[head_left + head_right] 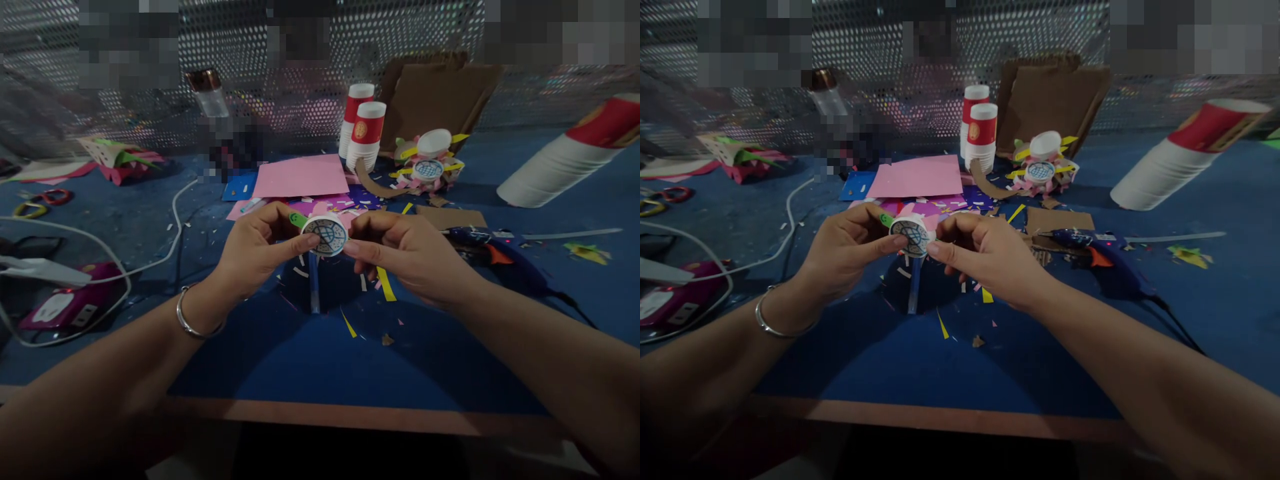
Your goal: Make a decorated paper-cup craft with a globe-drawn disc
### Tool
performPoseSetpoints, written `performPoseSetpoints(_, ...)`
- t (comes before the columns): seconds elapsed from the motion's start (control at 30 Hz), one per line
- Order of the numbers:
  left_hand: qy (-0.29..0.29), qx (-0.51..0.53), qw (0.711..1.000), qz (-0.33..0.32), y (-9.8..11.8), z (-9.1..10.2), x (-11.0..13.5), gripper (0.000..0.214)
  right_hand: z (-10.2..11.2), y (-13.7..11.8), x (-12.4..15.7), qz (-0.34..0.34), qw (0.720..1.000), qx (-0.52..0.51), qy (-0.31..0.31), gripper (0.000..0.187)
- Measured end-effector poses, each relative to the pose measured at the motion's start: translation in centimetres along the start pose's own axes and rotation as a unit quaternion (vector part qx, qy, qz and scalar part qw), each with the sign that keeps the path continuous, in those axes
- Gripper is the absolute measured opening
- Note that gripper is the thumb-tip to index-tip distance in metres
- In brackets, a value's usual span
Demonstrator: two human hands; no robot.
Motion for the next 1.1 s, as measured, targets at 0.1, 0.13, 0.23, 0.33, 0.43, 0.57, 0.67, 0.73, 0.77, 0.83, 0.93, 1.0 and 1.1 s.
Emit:
performPoseSetpoints(0.1, 0.001, -0.023, 0.999, -0.033, 0.5, 0.2, 0.1, 0.033, 0.2, 0.3, -0.1, 0.000, 1.000, -0.016, 0.002, 0.039)
performPoseSetpoints(0.13, -0.002, -0.025, 0.999, -0.043, 0.7, 0.2, 0.1, 0.033, 0.2, 0.4, -0.2, 0.002, 1.000, -0.024, 0.003, 0.039)
performPoseSetpoints(0.23, -0.008, -0.030, 0.998, -0.058, 0.8, 0.1, 0.1, 0.034, 0.4, 0.5, -0.3, 0.010, 0.999, -0.047, 0.010, 0.036)
performPoseSetpoints(0.33, -0.012, -0.039, 0.998, -0.055, 0.7, 0.1, 0.0, 0.035, 0.7, 0.5, -0.3, 0.021, 0.999, -0.043, 0.015, 0.032)
performPoseSetpoints(0.43, -0.016, -0.045, 0.997, -0.056, 0.7, 0.0, 0.0, 0.034, 0.9, 0.4, -0.3, 0.032, 0.999, -0.030, 0.018, 0.030)
performPoseSetpoints(0.57, -0.027, -0.041, 0.998, -0.051, 0.9, -0.1, 0.1, 0.034, 0.9, 0.4, -0.3, 0.038, 0.999, -0.024, 0.017, 0.030)
performPoseSetpoints(0.67, -0.031, -0.019, 0.999, -0.021, 0.6, -0.2, 0.2, 0.039, 0.8, 0.5, -0.3, 0.035, 0.999, -0.024, 0.016, 0.034)
performPoseSetpoints(0.73, -0.016, 0.014, 1.000, 0.000, 0.2, -0.1, 0.2, 0.042, 0.8, 0.4, -0.4, 0.031, 0.999, -0.028, 0.019, 0.039)
performPoseSetpoints(0.77, -0.005, 0.034, 0.999, 0.011, 0.0, 0.0, 0.2, 0.043, 0.7, 0.3, -0.4, 0.030, 0.999, -0.029, 0.020, 0.041)
performPoseSetpoints(0.83, 0.018, 0.070, 0.997, 0.036, -0.4, 0.1, 0.3, 0.045, 0.6, 0.1, -0.3, 0.029, 0.999, -0.025, 0.020, 0.042)
performPoseSetpoints(0.93, 0.027, 0.094, 0.993, 0.065, -0.8, 0.0, 0.3, 0.045, 0.6, -0.2, -0.2, 0.027, 0.999, -0.002, 0.026, 0.036)
performPoseSetpoints(1.0, 0.014, 0.097, 0.992, 0.077, -0.9, -0.2, 0.3, 0.044, 0.8, -0.3, -0.2, 0.029, 0.999, 0.012, 0.036, 0.033)
performPoseSetpoints(1.1, -0.024, 0.103, 0.991, 0.087, -1.1, -0.8, 0.4, 0.040, 1.1, -0.1, -0.3, 0.030, 0.998, 0.018, 0.046, 0.033)
Point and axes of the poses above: each hand's wrist, its own x-axis away from the middle knuckle, its own z-axis out of the back of the hand, y = z × x, the point moved 7 cm from there along -x, towards the middle knuckle, and after that the axes turned 5 degrees about -x, right-handed, at the moved point
